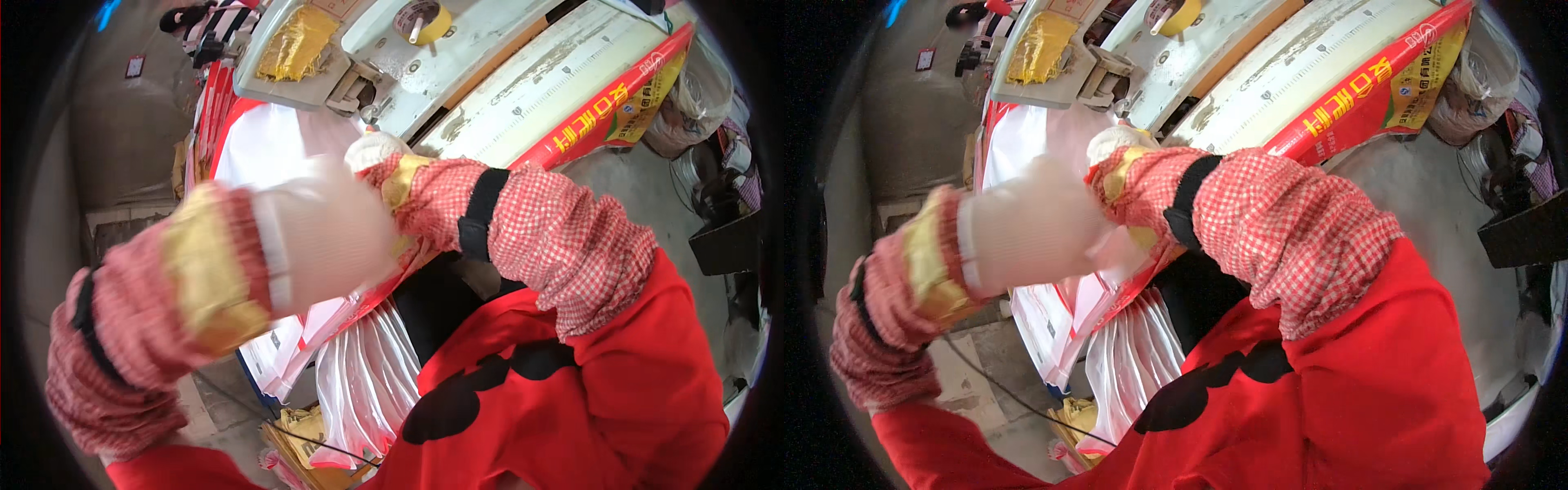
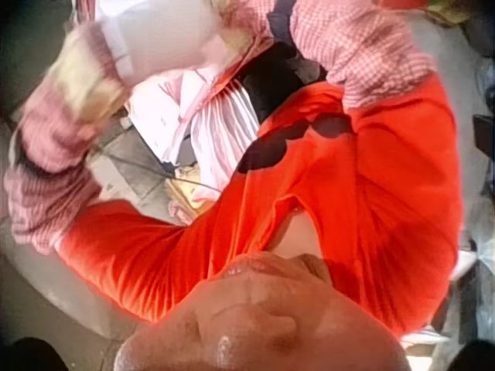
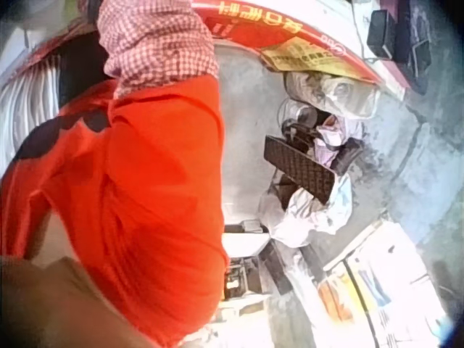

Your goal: The worker uses a sewing machine to process large white and red plastic bags.

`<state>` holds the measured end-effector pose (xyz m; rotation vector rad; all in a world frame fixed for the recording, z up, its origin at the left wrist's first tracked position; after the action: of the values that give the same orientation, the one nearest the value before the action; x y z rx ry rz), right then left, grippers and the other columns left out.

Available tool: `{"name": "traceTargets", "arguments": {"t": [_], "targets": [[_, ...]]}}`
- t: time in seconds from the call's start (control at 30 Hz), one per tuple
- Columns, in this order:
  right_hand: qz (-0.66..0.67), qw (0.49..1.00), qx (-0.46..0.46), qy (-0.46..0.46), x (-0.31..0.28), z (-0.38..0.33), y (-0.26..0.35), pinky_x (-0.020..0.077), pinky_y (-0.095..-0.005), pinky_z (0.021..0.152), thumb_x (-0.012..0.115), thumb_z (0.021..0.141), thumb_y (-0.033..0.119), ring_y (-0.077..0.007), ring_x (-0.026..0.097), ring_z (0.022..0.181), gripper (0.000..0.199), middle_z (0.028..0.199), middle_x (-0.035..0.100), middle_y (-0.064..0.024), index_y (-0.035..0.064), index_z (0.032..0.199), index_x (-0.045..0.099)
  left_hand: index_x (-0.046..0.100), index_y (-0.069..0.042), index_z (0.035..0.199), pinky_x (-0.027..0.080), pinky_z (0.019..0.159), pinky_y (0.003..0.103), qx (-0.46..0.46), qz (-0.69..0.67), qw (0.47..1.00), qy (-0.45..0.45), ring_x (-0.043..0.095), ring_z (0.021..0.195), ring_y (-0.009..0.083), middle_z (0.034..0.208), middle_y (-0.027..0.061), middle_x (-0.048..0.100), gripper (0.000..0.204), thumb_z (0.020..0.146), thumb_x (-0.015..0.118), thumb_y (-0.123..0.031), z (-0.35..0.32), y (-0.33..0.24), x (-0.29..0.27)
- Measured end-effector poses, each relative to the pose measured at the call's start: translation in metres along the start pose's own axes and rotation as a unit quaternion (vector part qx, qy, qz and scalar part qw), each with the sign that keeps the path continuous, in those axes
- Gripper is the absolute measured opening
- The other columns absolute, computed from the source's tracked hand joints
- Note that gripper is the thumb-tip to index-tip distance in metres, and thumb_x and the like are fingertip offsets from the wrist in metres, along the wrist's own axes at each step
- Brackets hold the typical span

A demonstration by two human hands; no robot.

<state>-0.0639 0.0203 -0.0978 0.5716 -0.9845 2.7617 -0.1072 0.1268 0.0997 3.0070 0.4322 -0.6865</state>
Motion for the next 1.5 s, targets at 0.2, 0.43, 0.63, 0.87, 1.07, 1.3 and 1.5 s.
{"name": "traceTargets", "arguments": {"t": [0.2, 0.43, 0.63, 0.87, 1.07, 1.3, 1.5], "targets": [[-0.066, 0.99, 0.075, 0.095, -0.013, -0.005, 0.003, 0.0437, -0.0557, 0.086, 0.04, 0.088, 0.06, -0.0472, 0.058, 0.092, 0.069, 0.095, 0.061, -0.0286, -0.0048, 0.098, 0.061, 0.047, -0.009, 0.126, 0.049, 0.069, 0.039, -0.09, 0.209, 0.964, 0.136, 0.063, 0.079, 0.0255, 0.085, 0.0074, 0.062, 0.049, 0.078, 0.057, -0.011, 0.008, -0.039, 0.017], [-0.141, 0.979, 0.03, 0.145, -0.02, 0.005, 0.017, 0.0444, -0.0495, 0.076, 0.045, 0.088, 0.051, -0.0395, 0.057, 0.081, 0.054, 0.084, 0.059, -0.0223, -0.0011, 0.09, 0.06, 0.068, -0.007, 0.067, 0.048, 0.052, 0.037, -0.004, 0.055, 0.987, -0.15, 0.06, 0.055, 0.0241, 0.061, 0.0079, 0.061, 0.014, 0.072, 0.064, -0.02, 0.018, 0.032, -0.015], [-0.158, 0.966, 0.019, 0.206, -0.031, 0.022, 0.018, 0.0449, -0.0442, 0.067, 0.05, 0.087, 0.042, -0.0329, 0.057, 0.071, 0.041, 0.074, 0.058, -0.017, 0.0021, 0.083, 0.059, 0.067, -0.004, 0.06, 0.05, 0.075, 0.039, -0.263, 0.265, 0.923, 0.096, 0.063, 0.08, 0.0304, 0.058, 0.0136, 0.06, 0.038, 0.062, 0.072, -0.041, -0.032, 0.063, -0.069], [-0.164, 0.936, 0.008, 0.313, -0.022, 0.018, 0.013, 0.0466, -0.0428, 0.063, 0.055, 0.087, 0.035, -0.0287, 0.058, 0.069, 0.031, 0.072, 0.058, -0.0121, 0.0047, 0.084, 0.06, 0.066, -0.007, 0.061, 0.048, 0.068, 0.042, -0.035, 0.06, 0.997, -0.045, 0.058, 0.07, 0.0294, 0.068, 0.0131, 0.059, 0.01, 0.064, 0.06, -0.014, 0.016, -0.048, 0.016], [-0.261, 0.96, -0.097, 0.015, -0.054, 0.004, 0.036, 0.0496, -0.0483, 0.072, 0.047, 0.094, 0.037, -0.0319, 0.061, 0.082, 0.04, 0.085, 0.061, -0.0128, 0.0002, 0.105, 0.059, 0.064, -0.001, 0.074, 0.05, 0.049, 0.037, -0.03, 0.072, 0.995, 0.055, 0.064, 0.058, 0.0281, 0.065, 0.0118, 0.062, 0.011, 0.069, 0.062, -0.011, 0.03, -0.034, 0.01], [-0.34, 0.933, -0.118, -0.003, -0.045, -0.004, 0.041, 0.0513, -0.0439, 0.071, 0.04, 0.097, 0.037, -0.0321, 0.062, 0.076, 0.045, 0.082, 0.061, -0.0149, -0.0047, 0.108, 0.053, 0.063, -0.003, 0.077, 0.053, 0.061, 0.037, 0.006, 0.017, 0.995, -0.098, 0.065, 0.074, 0.0289, 0.075, 0.0123, 0.063, 0.011, 0.075, 0.057, -0.011, 0.025, -0.038, 0.02], [-0.31, 0.948, -0.042, 0.059, -0.043, -0.005, 0.044, 0.0513, -0.0405, 0.067, 0.038, 0.099, 0.036, -0.0271, 0.061, 0.073, 0.045, 0.079, 0.061, -0.0126, -0.0059, 0.107, 0.054, 0.06, -0.005, 0.078, 0.053, 0.062, 0.04, -0.114, -0.108, 0.973, -0.168, 0.065, 0.073, 0.0312, 0.076, 0.0139, 0.063, 0.009, 0.076, 0.054, -0.011, 0.039, -0.055, 0.014]]}}
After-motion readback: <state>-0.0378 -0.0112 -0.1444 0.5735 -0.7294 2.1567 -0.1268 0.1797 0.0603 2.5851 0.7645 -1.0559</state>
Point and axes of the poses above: each hand's wrist, its own z-axis towards the middle knuckle, its own x-axis out of the palm, y = z × x, the point moved 4 cm from there along z, towards the middle knuckle
